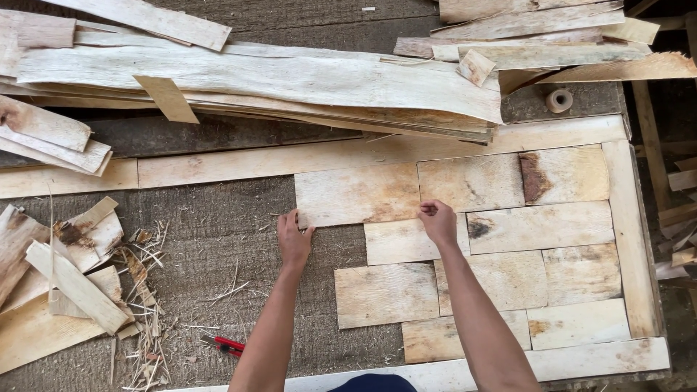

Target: The person uses a red utility knife to trim the edges of rectangular wooden planks on a workbench. They repeatedly scrape along the edges, flip the planks, and place trimmed pieces into a growing stack on the right side of the bench.

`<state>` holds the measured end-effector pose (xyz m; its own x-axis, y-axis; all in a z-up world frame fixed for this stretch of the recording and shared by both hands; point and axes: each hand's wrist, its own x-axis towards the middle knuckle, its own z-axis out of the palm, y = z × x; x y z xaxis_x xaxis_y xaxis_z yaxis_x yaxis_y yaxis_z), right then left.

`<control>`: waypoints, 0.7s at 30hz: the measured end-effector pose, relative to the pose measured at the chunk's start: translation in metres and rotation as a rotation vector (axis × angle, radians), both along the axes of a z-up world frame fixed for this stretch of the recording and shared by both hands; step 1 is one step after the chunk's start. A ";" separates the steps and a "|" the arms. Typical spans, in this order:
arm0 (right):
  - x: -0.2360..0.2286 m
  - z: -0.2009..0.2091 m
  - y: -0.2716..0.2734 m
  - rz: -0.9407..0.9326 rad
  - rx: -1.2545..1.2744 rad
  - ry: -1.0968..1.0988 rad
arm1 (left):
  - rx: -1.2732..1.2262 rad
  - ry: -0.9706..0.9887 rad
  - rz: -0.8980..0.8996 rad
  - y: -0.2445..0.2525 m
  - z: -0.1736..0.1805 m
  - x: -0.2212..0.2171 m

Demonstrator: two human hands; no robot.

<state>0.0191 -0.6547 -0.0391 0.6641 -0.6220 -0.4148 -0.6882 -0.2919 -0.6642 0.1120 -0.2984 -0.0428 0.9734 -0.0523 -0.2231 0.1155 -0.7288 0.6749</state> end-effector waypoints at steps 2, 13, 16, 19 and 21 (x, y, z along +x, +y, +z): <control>0.000 0.009 0.002 0.002 -0.011 -0.002 | -0.013 -0.006 0.000 0.000 0.004 -0.002; 0.000 0.009 0.010 0.005 -0.056 -0.052 | -0.014 -0.006 0.013 0.000 0.007 -0.003; 0.000 0.008 0.009 -0.006 -0.059 -0.043 | -0.016 -0.008 0.013 -0.001 0.001 -0.003; 0.000 0.006 0.007 -0.009 -0.040 -0.056 | -0.031 -0.023 0.027 -0.001 -0.001 -0.002; -0.001 0.003 0.007 -0.019 -0.032 -0.048 | -0.046 -0.019 0.025 0.000 0.002 -0.004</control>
